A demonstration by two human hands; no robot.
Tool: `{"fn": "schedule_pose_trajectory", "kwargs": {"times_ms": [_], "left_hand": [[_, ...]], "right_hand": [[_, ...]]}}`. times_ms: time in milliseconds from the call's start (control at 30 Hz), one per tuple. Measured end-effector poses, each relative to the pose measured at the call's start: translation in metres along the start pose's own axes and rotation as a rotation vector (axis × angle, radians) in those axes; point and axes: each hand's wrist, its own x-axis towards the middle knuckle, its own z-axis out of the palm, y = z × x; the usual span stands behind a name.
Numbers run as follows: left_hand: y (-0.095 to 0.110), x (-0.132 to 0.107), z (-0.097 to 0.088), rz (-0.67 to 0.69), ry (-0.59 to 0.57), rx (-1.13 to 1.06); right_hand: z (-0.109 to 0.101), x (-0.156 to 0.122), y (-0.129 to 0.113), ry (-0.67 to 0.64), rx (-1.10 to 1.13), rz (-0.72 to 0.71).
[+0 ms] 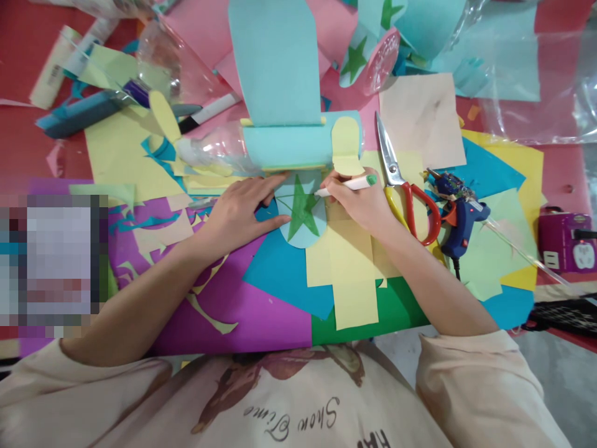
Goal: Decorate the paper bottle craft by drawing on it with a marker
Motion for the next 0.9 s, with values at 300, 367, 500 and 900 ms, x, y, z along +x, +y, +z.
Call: {"fn": "schedule_pose_trajectory", "kwargs": {"times_ms": [300,367,500,900], "left_hand": [[0.0007,0.0002,-0.0008,-0.016,-0.012,0.006],[0.0009,0.0004,-0.0008,-0.016,-0.013,0.002],[0.0009,0.0005,-0.0009,-0.021,-0.015,-0.015],[0.0012,0.0006,-0.0014,-0.017,-0.02,0.012]], "right_hand": [[0.0002,-0.0003,-0.0056,-0.003,-0.061,0.052],[-0.0003,-0.0001,-0.0057,0.01,-0.03,0.073],[-0.0002,0.0004,-0.0059,0.049,0.055,0.083],[0.0008,0.0007,-0.0043,0.051,-0.049,0.048]]}}
